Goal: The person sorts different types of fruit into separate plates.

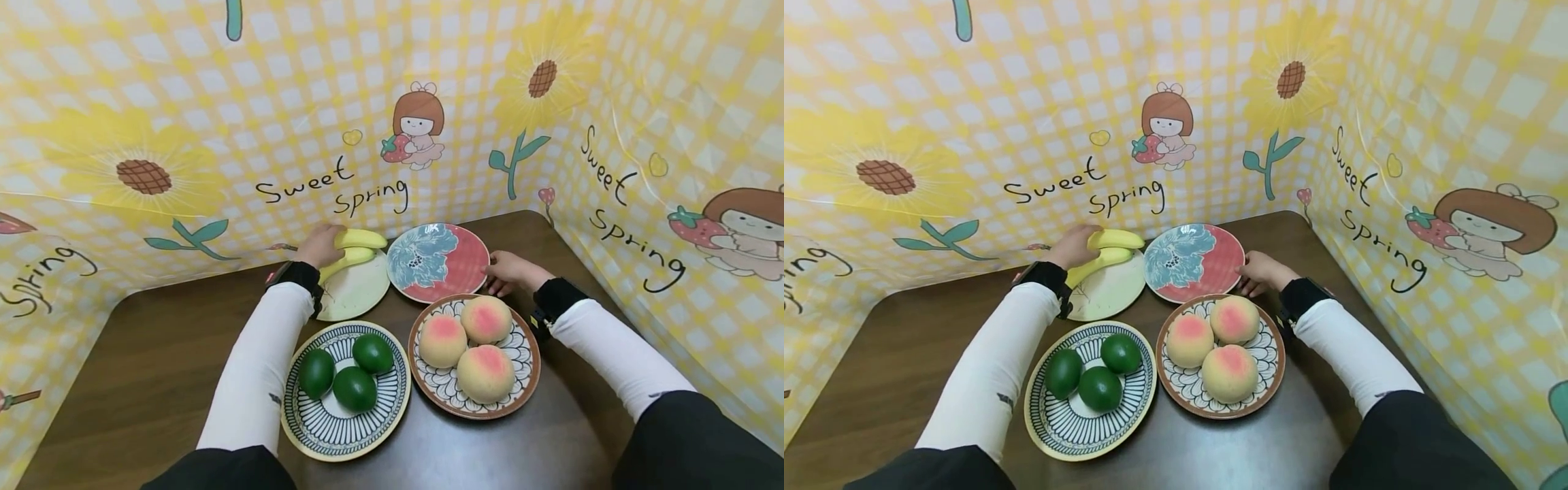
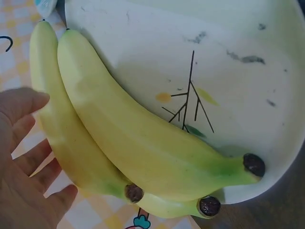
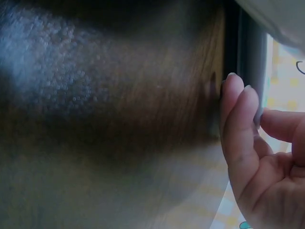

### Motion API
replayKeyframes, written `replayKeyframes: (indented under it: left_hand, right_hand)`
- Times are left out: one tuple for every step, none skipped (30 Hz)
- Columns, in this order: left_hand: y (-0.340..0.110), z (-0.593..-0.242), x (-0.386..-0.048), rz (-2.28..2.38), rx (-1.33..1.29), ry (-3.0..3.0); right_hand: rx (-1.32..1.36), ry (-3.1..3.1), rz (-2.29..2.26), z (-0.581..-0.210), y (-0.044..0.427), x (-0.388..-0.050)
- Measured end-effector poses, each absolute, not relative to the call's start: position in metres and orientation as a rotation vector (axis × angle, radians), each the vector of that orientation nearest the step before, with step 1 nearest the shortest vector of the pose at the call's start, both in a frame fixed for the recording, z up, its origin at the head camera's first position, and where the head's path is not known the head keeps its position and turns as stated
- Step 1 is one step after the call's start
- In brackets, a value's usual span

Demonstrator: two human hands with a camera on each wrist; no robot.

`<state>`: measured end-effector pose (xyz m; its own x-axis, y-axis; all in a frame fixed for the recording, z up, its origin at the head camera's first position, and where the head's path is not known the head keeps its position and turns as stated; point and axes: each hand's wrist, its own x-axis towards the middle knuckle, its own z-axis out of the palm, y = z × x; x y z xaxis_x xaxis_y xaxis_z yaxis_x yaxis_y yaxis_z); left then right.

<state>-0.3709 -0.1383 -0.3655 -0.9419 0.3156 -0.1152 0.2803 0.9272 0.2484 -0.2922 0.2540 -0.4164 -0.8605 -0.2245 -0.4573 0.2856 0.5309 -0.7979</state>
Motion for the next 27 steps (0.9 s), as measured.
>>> replayKeyframes:
  left_hand:
    - [-0.139,-0.366,-0.372,0.346,0.453,2.934]
    - [-0.139,-0.366,-0.372,0.349,0.446,2.936]
    - [-0.139,-0.366,-0.373,0.350,0.443,2.939]
    - [-0.140,-0.365,-0.373,0.351,0.434,2.939]
    - [-0.140,-0.366,-0.373,0.350,0.427,2.939]
    - [-0.141,-0.366,-0.374,0.343,0.420,2.939]
    - [-0.141,-0.367,-0.374,0.337,0.411,2.938]
    - [-0.142,-0.368,-0.374,0.336,0.400,2.937]
    - [-0.142,-0.369,-0.374,0.336,0.388,2.939]
    - [-0.142,-0.370,-0.374,0.338,0.372,2.939]
    - [-0.142,-0.371,-0.374,0.341,0.361,2.942]
    - [-0.141,-0.373,-0.375,0.339,0.352,2.946]
    - [-0.141,-0.374,-0.375,0.343,0.342,2.953]
    - [-0.141,-0.375,-0.375,0.342,0.339,2.962]
    - [-0.140,-0.376,-0.375,0.340,0.338,2.970]
    - [-0.140,-0.377,-0.375,0.334,0.340,2.977]
    - [-0.139,-0.378,-0.375,0.329,0.344,2.985]
    - [-0.138,-0.379,-0.375,0.326,0.350,2.992]
    - [-0.138,-0.380,-0.376,0.326,0.357,2.998]
    - [-0.137,-0.381,-0.375,0.320,0.368,3.001]
    - [-0.137,-0.383,-0.376,0.323,0.374,3.002]
    - [-0.137,-0.385,-0.376,0.322,0.381,3.004]
    - [-0.137,-0.387,-0.377,0.321,0.386,3.004]
    - [-0.138,-0.389,-0.377,0.326,0.388,3.002]
    - [-0.138,-0.391,-0.377,0.326,0.388,3.000]
    - [-0.139,-0.393,-0.378,0.328,0.381,2.996]
    - [-0.139,-0.395,-0.379,0.330,0.374,2.992]
  right_hand:
    - [0.061,2.257,-1.317,-0.416,0.254,-0.294]
    - [0.074,2.261,-1.318,-0.416,0.253,-0.295]
    - [0.079,2.258,-1.321,-0.416,0.253,-0.296]
    - [0.082,2.258,-1.320,-0.414,0.253,-0.296]
    - [0.083,2.259,-1.315,-0.413,0.253,-0.296]
    - [0.084,2.261,-1.311,-0.412,0.252,-0.296]
    - [0.083,2.264,-1.306,-0.411,0.252,-0.295]
    - [0.083,2.269,-1.302,-0.410,0.252,-0.294]
    - [0.080,2.274,-1.299,-0.409,0.251,-0.293]
    - [0.078,2.279,-1.298,-0.408,0.250,-0.293]
    - [0.081,2.283,-1.298,-0.408,0.250,-0.292]
    - [0.085,2.285,-1.302,-0.409,0.250,-0.292]
    - [0.089,2.287,-1.306,-0.409,0.250,-0.292]
    - [0.093,2.290,-1.306,-0.410,0.250,-0.293]
    - [0.094,2.291,-1.308,-0.412,0.250,-0.293]
    - [0.093,2.293,-1.309,-0.414,0.251,-0.294]
    - [0.096,2.298,-1.307,-0.416,0.252,-0.295]
    - [0.096,2.300,-1.305,-0.417,0.253,-0.295]
    - [0.067,2.290,-1.330,-0.423,0.257,-0.299]
    - [0.061,2.289,-1.333,-0.425,0.258,-0.299]
    - [0.057,2.288,-1.333,-0.426,0.259,-0.299]
    - [0.054,2.288,-1.333,-0.425,0.258,-0.299]
    - [0.062,2.289,-1.331,-0.424,0.257,-0.298]
    - [0.060,2.287,-1.328,-0.423,0.257,-0.296]
    - [0.061,2.282,-1.325,-0.418,0.255,-0.293]
    - [0.088,2.297,-1.294,-0.412,0.251,-0.289]
    - [0.092,2.302,-1.287,-0.412,0.250,-0.288]
